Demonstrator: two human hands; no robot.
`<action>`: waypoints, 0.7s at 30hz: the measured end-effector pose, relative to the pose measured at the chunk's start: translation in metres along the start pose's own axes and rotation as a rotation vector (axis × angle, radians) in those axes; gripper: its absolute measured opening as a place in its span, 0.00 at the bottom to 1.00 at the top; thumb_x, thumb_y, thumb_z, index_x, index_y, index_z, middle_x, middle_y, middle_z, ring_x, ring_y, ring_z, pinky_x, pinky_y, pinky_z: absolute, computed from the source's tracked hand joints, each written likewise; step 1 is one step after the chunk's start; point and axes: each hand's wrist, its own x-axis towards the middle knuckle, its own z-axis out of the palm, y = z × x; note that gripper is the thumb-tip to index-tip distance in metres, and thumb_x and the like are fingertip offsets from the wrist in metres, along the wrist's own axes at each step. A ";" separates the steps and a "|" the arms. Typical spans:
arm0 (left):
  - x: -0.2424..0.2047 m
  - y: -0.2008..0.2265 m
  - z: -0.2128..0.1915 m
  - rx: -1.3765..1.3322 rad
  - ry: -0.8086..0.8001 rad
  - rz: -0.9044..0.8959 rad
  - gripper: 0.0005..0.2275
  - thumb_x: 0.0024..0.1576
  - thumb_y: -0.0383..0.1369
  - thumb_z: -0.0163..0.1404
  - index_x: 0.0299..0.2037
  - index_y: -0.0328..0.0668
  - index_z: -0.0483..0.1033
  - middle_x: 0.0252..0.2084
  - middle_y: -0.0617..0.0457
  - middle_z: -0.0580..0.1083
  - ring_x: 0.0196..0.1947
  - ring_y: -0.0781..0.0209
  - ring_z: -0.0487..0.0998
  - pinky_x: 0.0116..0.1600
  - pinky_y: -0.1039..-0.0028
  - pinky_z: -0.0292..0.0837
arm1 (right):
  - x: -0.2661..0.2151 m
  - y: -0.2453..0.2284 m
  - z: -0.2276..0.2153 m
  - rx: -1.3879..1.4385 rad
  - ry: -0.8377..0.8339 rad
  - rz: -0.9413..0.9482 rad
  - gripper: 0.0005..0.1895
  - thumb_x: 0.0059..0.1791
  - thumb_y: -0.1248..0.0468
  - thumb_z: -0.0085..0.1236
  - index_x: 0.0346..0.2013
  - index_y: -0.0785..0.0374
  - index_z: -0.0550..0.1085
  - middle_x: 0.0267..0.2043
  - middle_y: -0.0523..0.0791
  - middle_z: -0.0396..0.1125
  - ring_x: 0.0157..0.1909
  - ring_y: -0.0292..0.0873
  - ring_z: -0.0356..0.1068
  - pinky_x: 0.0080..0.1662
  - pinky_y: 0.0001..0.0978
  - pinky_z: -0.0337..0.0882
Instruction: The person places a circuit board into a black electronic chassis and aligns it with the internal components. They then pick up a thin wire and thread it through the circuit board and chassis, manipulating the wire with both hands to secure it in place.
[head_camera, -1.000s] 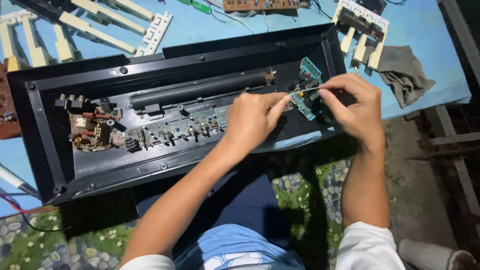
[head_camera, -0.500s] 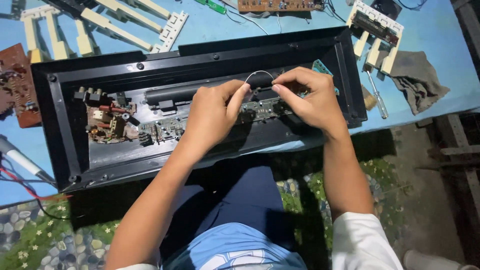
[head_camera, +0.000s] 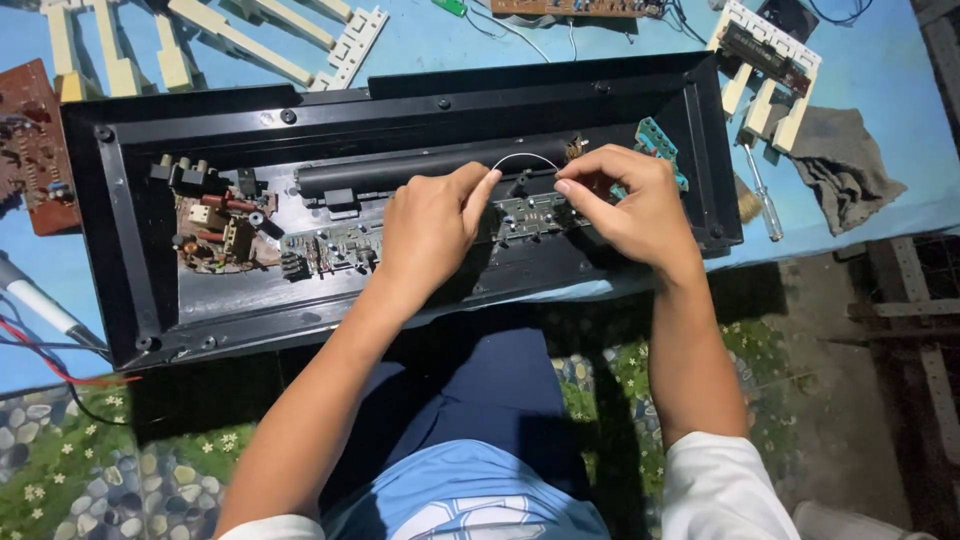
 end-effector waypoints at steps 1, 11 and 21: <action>-0.002 -0.002 0.002 0.000 -0.001 -0.003 0.15 0.67 0.42 0.40 0.41 0.49 0.81 0.19 0.43 0.75 0.23 0.34 0.80 0.30 0.54 0.76 | 0.000 0.000 0.001 0.002 -0.002 0.001 0.04 0.50 0.74 0.65 0.38 0.65 0.81 0.32 0.50 0.75 0.31 0.47 0.73 0.36 0.34 0.71; -0.010 0.004 -0.001 0.013 0.002 -0.025 0.15 0.67 0.42 0.40 0.38 0.49 0.80 0.18 0.43 0.74 0.23 0.33 0.80 0.28 0.53 0.75 | 0.005 -0.003 0.004 0.005 -0.008 0.007 0.04 0.50 0.74 0.65 0.38 0.65 0.81 0.31 0.50 0.74 0.32 0.46 0.73 0.36 0.34 0.71; -0.002 0.011 0.019 0.092 -0.024 0.022 0.16 0.67 0.44 0.38 0.33 0.48 0.74 0.18 0.42 0.72 0.24 0.29 0.80 0.29 0.49 0.74 | -0.010 0.010 -0.012 -0.004 0.023 0.180 0.05 0.50 0.74 0.66 0.40 0.65 0.82 0.26 0.50 0.73 0.30 0.39 0.70 0.34 0.30 0.70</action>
